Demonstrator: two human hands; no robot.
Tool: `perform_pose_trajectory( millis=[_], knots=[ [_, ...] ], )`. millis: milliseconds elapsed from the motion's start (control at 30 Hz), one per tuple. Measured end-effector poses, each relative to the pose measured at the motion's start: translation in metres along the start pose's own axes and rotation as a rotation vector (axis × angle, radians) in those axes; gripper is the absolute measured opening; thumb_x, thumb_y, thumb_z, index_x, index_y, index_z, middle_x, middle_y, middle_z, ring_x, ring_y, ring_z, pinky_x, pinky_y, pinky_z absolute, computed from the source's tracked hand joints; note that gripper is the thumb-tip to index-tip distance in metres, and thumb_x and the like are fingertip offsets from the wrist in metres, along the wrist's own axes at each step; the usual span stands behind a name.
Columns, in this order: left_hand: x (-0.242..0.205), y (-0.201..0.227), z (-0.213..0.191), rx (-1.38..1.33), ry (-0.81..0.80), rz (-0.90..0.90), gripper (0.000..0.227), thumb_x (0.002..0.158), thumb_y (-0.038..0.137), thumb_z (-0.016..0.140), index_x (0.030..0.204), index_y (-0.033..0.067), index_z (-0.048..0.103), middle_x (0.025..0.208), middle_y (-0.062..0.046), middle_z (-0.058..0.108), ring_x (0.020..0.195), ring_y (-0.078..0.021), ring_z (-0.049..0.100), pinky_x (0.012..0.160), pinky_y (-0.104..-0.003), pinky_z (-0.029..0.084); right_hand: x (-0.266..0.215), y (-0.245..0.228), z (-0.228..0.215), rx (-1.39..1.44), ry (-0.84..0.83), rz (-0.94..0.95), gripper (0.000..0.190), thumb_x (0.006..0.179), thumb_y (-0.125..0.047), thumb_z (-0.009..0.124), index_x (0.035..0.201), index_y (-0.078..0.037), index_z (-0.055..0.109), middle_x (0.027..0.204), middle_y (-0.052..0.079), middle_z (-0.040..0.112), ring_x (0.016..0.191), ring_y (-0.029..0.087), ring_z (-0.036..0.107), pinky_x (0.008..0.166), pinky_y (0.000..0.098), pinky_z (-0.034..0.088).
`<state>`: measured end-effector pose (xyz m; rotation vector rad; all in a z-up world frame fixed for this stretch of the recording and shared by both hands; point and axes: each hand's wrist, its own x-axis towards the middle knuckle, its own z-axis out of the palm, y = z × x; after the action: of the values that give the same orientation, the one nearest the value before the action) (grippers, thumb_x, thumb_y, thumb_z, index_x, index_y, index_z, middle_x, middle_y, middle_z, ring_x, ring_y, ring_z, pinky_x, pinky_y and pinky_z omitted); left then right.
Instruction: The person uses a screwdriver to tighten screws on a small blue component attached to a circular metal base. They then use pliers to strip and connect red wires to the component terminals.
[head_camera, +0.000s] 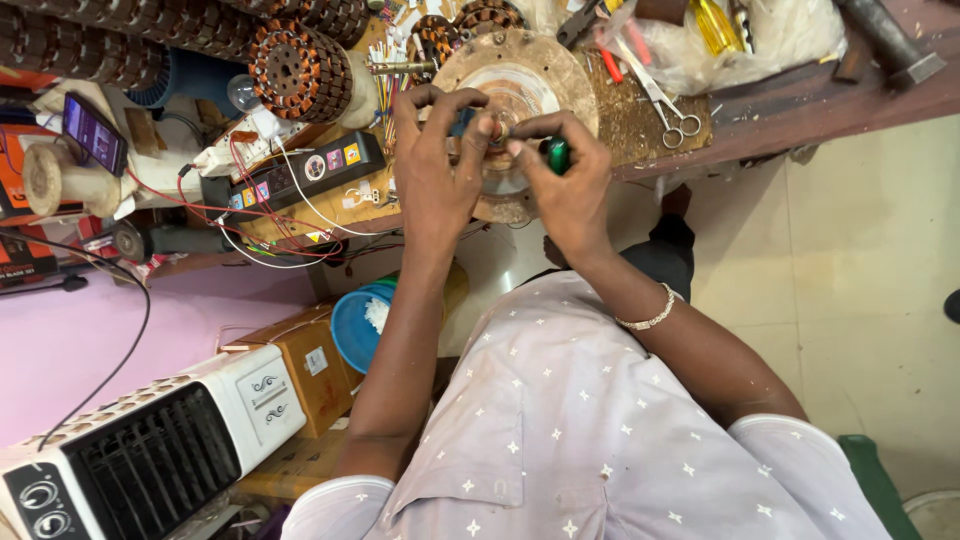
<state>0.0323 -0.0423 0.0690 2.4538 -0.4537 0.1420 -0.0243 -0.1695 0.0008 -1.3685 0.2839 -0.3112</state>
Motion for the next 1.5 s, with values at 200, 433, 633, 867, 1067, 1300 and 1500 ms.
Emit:
perform_pose_trajectory(
  millis=[200, 433, 633, 867, 1067, 1300, 1500],
  knots=[
    [0.009, 0.009, 0.007, 0.102, -0.062, -0.168, 0.042, 0.082, 0.029, 0.087, 0.109, 0.0111, 0.06, 0.116, -0.014, 0.053, 0.099, -0.0301, 0.067, 0.08, -0.043, 0.056, -0.007, 0.0, 0.002, 0.015, 0.077, -0.071, 0.016, 0.093, 0.002, 0.075, 0.104, 0.0, 0.064, 0.098, 0.003, 0.07, 0.091, 0.008, 0.066, 0.084, 0.0242, 0.054],
    [-0.013, -0.002, 0.017, 0.077, 0.103, 0.103, 0.055, 0.091, 0.008, 0.08, 0.137, 0.0044, 0.049, 0.134, -0.015, 0.056, 0.128, -0.0364, 0.058, 0.109, -0.046, 0.049, 0.008, -0.01, 0.0, 0.028, 0.053, 0.07, 0.015, 0.093, -0.001, 0.076, 0.108, 0.0, 0.071, 0.099, 0.005, 0.074, 0.088, 0.008, 0.068, 0.081, 0.0241, 0.056],
    [-0.027, -0.02, 0.025, -0.343, 0.097, 0.053, 0.05, 0.097, -0.008, 0.069, 0.141, 0.0039, 0.047, 0.146, -0.017, 0.053, 0.138, -0.0281, 0.059, 0.119, -0.042, 0.052, 0.024, -0.016, 0.002, -0.175, 0.016, -0.081, 0.014, 0.092, -0.003, 0.074, 0.105, -0.001, 0.078, 0.095, 0.007, 0.079, 0.078, 0.007, 0.068, 0.071, 0.0248, 0.056],
    [-0.023, -0.043, 0.021, -0.678, 0.089, -0.161, 0.03, 0.1, -0.005, 0.06, 0.127, 0.0024, 0.053, 0.143, -0.018, 0.058, 0.124, -0.0238, 0.066, 0.103, -0.036, 0.057, 0.035, -0.013, -0.001, -0.171, -0.047, -0.026, 0.016, 0.092, -0.008, 0.07, 0.105, -0.001, 0.077, 0.091, 0.009, 0.078, 0.075, 0.011, 0.071, 0.069, 0.028, 0.057],
    [-0.022, -0.05, 0.016, -0.688, -0.004, -0.061, 0.021, 0.102, 0.003, 0.065, 0.122, 0.0004, 0.059, 0.144, -0.019, 0.052, 0.13, -0.0239, 0.061, 0.107, -0.036, 0.054, 0.046, -0.011, 0.0, -0.272, -0.121, -0.024, 0.016, 0.09, -0.011, 0.071, 0.101, -0.001, 0.079, 0.083, 0.012, 0.077, 0.07, 0.015, 0.072, 0.069, 0.0307, 0.057],
    [-0.021, -0.045, 0.022, -0.698, 0.019, -0.098, 0.024, 0.103, 0.01, 0.067, 0.124, 0.0003, 0.059, 0.151, -0.022, 0.053, 0.127, -0.0243, 0.061, 0.113, -0.038, 0.053, 0.044, -0.014, -0.004, -0.196, -0.152, 0.052, 0.017, 0.09, -0.01, 0.071, 0.101, 0.0, 0.077, 0.085, 0.013, 0.078, 0.073, 0.016, 0.076, 0.069, 0.0302, 0.06],
    [-0.022, -0.039, 0.022, -0.711, 0.014, -0.144, 0.047, 0.103, 0.018, 0.065, 0.144, -0.0005, 0.054, 0.151, -0.024, 0.056, 0.128, -0.0245, 0.063, 0.112, -0.036, 0.052, 0.048, -0.013, -0.004, -0.21, -0.159, 0.025, 0.017, 0.09, -0.009, 0.071, 0.101, 0.002, 0.077, 0.086, 0.016, 0.077, 0.075, 0.018, 0.077, 0.071, 0.0313, 0.06]
  ],
)
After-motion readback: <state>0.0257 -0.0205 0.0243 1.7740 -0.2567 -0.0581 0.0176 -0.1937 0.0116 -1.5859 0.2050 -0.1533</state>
